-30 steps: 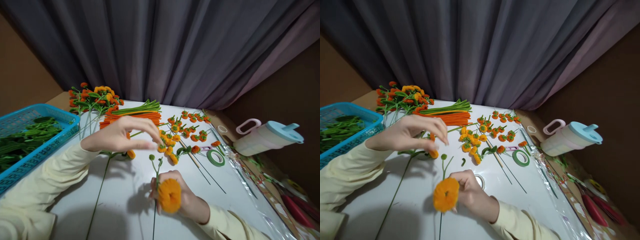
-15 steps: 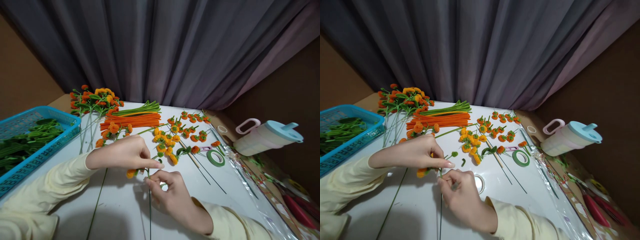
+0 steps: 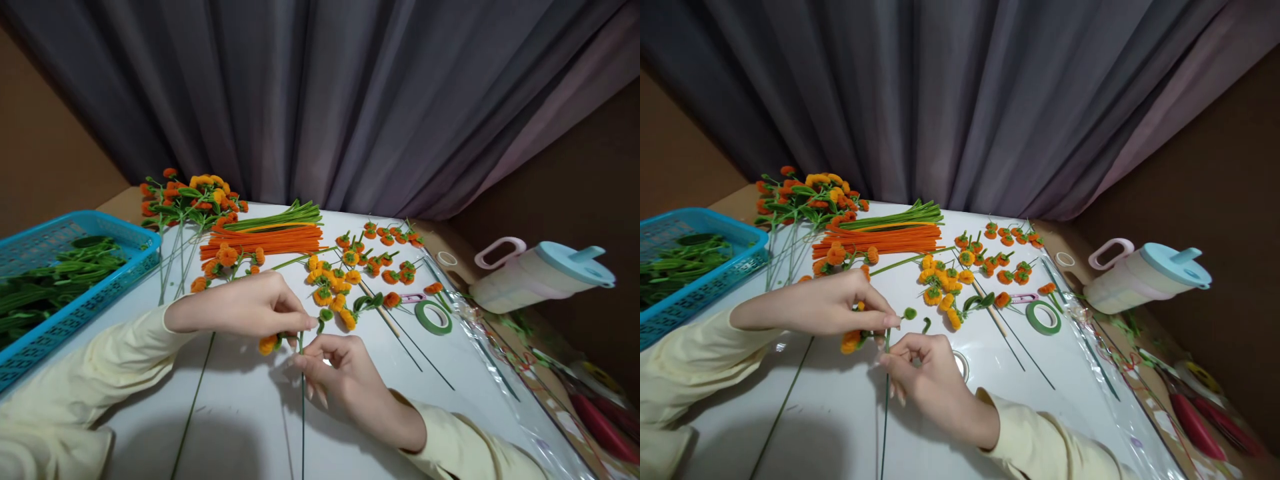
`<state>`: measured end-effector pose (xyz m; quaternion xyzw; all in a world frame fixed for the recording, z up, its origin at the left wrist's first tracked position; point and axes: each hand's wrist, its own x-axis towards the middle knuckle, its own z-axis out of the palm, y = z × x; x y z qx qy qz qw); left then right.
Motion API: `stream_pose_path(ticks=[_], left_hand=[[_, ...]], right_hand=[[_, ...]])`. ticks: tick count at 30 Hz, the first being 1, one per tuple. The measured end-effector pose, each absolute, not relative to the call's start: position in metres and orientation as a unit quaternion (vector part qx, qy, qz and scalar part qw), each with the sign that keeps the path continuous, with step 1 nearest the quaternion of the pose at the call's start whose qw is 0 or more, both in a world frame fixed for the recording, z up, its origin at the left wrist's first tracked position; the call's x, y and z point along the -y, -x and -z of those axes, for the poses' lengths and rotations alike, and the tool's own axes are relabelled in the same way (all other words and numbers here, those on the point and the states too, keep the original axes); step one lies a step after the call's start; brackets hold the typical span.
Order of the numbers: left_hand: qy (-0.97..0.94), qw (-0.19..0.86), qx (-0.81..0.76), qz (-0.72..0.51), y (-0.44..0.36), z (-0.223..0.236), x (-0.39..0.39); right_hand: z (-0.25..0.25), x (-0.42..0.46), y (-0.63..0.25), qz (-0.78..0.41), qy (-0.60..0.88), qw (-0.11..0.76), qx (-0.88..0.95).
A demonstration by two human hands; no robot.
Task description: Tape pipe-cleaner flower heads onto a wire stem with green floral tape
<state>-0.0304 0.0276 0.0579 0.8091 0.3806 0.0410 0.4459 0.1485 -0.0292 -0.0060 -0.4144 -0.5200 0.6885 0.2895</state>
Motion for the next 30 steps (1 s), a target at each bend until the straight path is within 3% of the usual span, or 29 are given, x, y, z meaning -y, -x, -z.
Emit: stream_pose_path(ticks=[5, 11, 21, 30], left_hand=[[-0.793, 0.453, -0.401, -0.074, 0.027, -0.057, -0.025], [-0.745, 0.520, -0.417, -0.009, 0.030, -0.056, -0.037], [-0.725, 0.618, -0.305, 0.012, 0.042, -0.055, -0.053], [-0.757, 0.577, -0.306, 0.029, 0.042, -0.055, -0.048]], right_hand=[[0.008, 0.030, -0.148, -0.687, 0.412, 0.296, 0.520], [0.007, 0.027, -0.149, -0.730, 0.389, 0.289, 0.483], [0.024, 0.007, -0.151, -0.816, 0.283, 0.257, 0.434], [0.019, 0.013, -0.150, -0.768, 0.343, 0.262, 0.473]])
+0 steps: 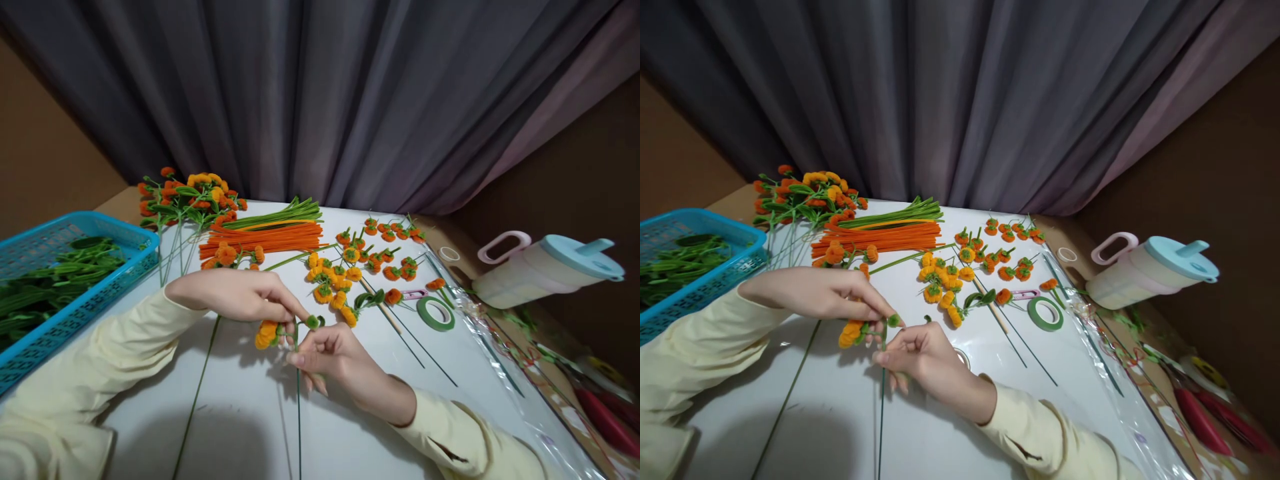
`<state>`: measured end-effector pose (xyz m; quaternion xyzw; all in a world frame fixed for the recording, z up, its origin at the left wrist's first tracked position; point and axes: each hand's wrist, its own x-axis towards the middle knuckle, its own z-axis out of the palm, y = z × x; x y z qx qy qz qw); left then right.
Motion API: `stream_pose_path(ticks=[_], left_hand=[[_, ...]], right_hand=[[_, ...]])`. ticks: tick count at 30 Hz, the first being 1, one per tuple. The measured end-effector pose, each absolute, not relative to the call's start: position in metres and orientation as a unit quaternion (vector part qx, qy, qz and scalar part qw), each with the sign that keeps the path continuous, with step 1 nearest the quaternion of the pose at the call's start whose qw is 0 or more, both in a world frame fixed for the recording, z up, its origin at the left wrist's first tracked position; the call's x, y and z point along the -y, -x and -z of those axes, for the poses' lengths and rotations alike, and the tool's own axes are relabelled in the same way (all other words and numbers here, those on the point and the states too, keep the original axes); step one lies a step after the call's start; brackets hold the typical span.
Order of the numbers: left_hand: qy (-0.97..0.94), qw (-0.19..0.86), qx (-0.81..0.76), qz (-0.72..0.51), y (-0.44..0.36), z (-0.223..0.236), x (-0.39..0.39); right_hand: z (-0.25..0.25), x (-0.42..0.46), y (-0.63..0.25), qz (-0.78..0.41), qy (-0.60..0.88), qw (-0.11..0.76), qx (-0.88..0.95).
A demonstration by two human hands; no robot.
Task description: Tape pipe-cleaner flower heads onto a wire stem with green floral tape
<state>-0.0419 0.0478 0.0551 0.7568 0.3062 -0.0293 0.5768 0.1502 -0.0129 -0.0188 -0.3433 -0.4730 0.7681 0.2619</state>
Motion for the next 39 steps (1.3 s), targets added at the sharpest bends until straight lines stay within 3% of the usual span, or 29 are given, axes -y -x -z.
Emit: stream_pose_path(ticks=[6, 12, 27, 39], left_hand=[[-0.746, 0.571, -0.340, 0.049, 0.040, -0.051, -0.048], [-0.813, 0.482, -0.324, 0.046, 0.035, -0.055, -0.042], [-0.780, 0.559, -0.275, 0.058, 0.034, -0.050, -0.046], [-0.793, 0.538, -0.281, 0.050, 0.034, -0.050, -0.044]], right_hand=[[0.019, 0.008, -0.152, -0.762, 0.338, 0.234, 0.501], [0.010, 0.005, -0.155, -0.711, 0.353, 0.210, 0.571], [0.013, -0.019, -0.165, -0.712, 0.276, 0.118, 0.635], [0.003, -0.025, -0.171, -0.652, 0.281, 0.100, 0.697]])
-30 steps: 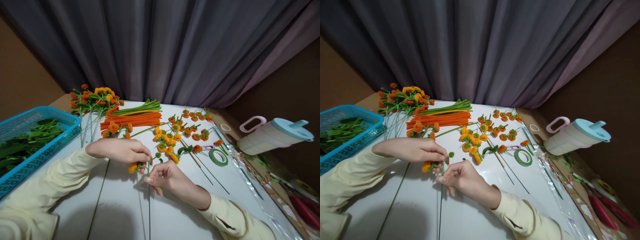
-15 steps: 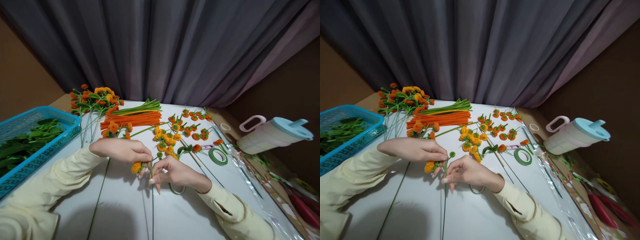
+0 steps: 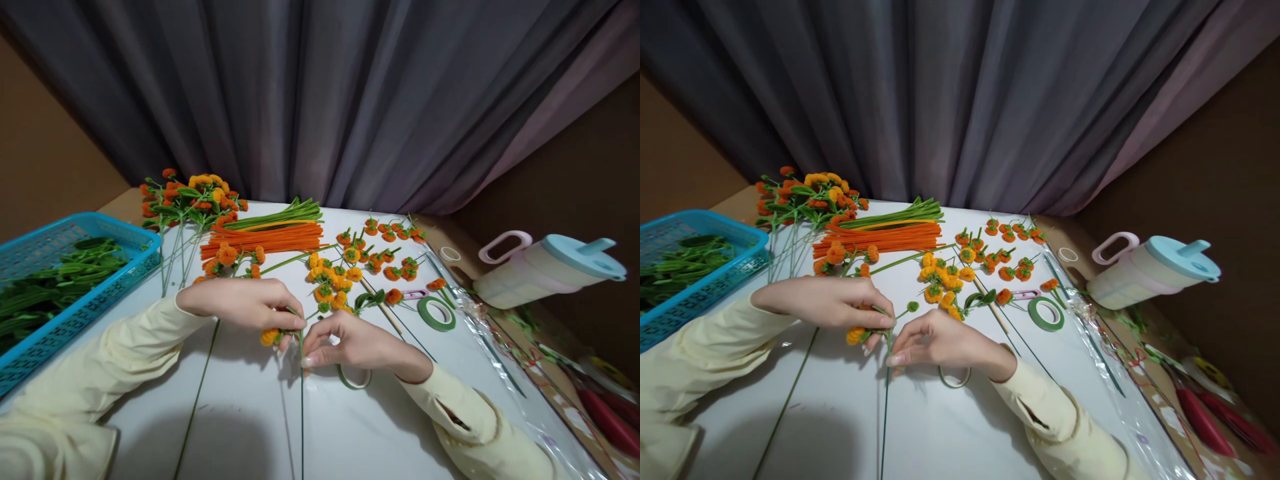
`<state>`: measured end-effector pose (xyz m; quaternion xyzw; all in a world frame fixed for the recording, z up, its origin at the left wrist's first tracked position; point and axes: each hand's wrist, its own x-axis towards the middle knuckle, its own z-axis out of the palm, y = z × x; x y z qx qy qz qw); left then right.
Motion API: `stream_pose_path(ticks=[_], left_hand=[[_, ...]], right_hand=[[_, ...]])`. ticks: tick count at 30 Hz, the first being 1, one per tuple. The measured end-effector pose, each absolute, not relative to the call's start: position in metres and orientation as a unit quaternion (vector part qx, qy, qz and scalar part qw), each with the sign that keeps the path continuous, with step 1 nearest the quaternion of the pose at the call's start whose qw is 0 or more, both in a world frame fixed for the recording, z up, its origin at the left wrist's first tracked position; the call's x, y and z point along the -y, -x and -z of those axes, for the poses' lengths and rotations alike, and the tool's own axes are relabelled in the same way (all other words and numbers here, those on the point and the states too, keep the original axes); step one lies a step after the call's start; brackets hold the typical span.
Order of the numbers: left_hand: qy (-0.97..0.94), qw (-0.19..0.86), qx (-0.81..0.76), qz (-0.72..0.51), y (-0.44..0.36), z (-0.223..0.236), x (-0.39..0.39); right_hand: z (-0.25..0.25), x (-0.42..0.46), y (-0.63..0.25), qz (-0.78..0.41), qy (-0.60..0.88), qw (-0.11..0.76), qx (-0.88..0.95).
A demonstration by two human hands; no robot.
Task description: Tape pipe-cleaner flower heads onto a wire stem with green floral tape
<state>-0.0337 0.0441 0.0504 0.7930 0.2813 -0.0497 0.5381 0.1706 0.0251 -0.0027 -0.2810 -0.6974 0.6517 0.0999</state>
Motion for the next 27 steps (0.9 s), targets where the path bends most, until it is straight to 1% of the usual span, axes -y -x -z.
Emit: stream_pose_path(ticks=[2, 5, 8, 12, 17, 22, 27], left_hand=[[-0.792, 0.542, -0.276, 0.048, 0.034, -0.051, -0.044], [-0.794, 0.537, -0.282, 0.051, 0.033, -0.052, -0.044], [-0.800, 0.522, -0.289, 0.055, 0.033, -0.053, -0.042], [-0.805, 0.509, -0.298, 0.066, 0.032, -0.056, -0.040], [-0.788, 0.528, -0.312, 0.051, 0.029, -0.061, -0.036], [-0.766, 0.545, -0.339, 0.039, 0.025, -0.065, -0.034], [-0.762, 0.557, -0.330, 0.015, 0.027, -0.057, -0.037]], right_hand=[[-0.001, -0.028, -0.174, -0.607, 0.289, 0.123, 0.730], [-0.011, -0.029, -0.177, -0.536, 0.334, 0.194, 0.751], [-0.019, -0.027, -0.177, -0.502, 0.361, 0.237, 0.749], [-0.022, -0.026, -0.177, -0.528, 0.356, 0.231, 0.736], [-0.020, -0.031, -0.179, -0.585, 0.333, 0.217, 0.707], [-0.021, -0.032, -0.180, -0.589, 0.337, 0.217, 0.701], [-0.022, -0.032, -0.182, -0.592, 0.343, 0.214, 0.697]])
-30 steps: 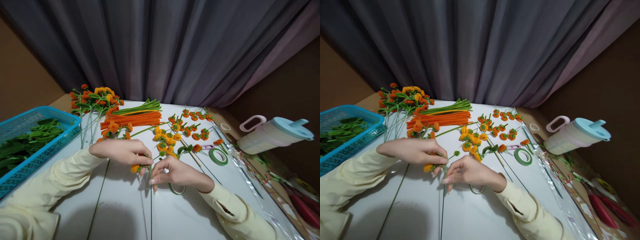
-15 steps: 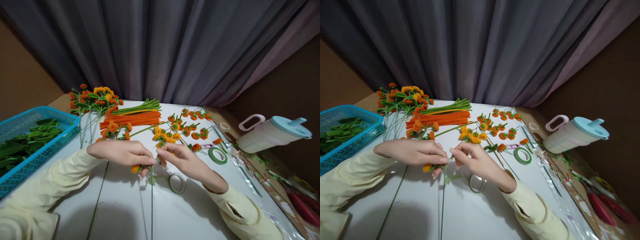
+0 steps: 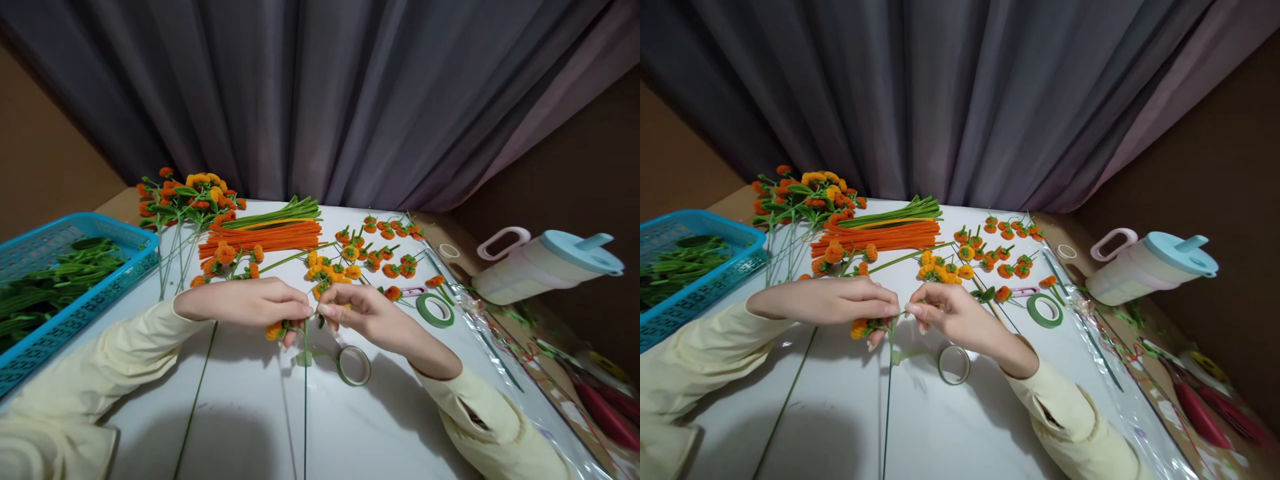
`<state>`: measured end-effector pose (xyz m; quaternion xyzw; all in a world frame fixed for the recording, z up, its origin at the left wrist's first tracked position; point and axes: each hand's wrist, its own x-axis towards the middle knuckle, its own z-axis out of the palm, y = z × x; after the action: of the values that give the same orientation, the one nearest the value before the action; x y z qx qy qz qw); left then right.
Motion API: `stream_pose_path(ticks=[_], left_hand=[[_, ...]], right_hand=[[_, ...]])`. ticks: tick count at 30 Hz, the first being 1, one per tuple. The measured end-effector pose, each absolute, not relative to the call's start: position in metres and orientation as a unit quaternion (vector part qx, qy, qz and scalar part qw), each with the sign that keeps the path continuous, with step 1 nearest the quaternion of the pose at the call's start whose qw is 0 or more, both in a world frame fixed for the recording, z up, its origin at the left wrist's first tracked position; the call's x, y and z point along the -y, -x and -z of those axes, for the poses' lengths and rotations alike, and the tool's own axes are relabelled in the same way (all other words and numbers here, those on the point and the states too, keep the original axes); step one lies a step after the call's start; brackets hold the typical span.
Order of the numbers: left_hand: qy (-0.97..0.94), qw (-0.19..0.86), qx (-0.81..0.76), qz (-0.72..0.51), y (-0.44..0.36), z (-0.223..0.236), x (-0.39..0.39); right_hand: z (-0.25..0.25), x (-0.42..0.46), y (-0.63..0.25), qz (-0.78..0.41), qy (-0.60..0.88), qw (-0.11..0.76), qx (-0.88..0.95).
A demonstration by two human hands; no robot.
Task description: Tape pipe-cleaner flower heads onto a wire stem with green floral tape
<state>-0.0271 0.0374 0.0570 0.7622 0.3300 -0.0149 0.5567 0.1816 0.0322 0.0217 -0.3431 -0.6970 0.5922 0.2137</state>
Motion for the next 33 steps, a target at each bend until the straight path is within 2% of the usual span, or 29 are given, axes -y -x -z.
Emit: stream_pose_path(ticks=[11, 15, 20, 29, 33], left_hand=[[-0.756, 0.598, -0.263, 0.033, 0.034, -0.051, -0.049], [-0.752, 0.606, -0.260, 0.021, 0.035, -0.047, -0.050], [-0.746, 0.608, -0.271, 0.020, 0.035, -0.046, -0.051], [-0.757, 0.564, -0.327, -0.027, 0.028, -0.046, -0.042], [-0.772, 0.534, -0.342, -0.040, 0.025, -0.044, -0.038]], right_hand=[[-0.007, -0.044, -0.180, -0.677, 0.290, 0.214, 0.642], [-0.001, -0.048, -0.183, -0.719, 0.243, 0.160, 0.631], [0.000, -0.037, -0.182, -0.687, 0.239, 0.066, 0.683], [-0.003, -0.022, -0.173, -0.671, 0.261, 0.086, 0.689], [0.001, -0.027, -0.173, -0.649, 0.257, 0.068, 0.713]])
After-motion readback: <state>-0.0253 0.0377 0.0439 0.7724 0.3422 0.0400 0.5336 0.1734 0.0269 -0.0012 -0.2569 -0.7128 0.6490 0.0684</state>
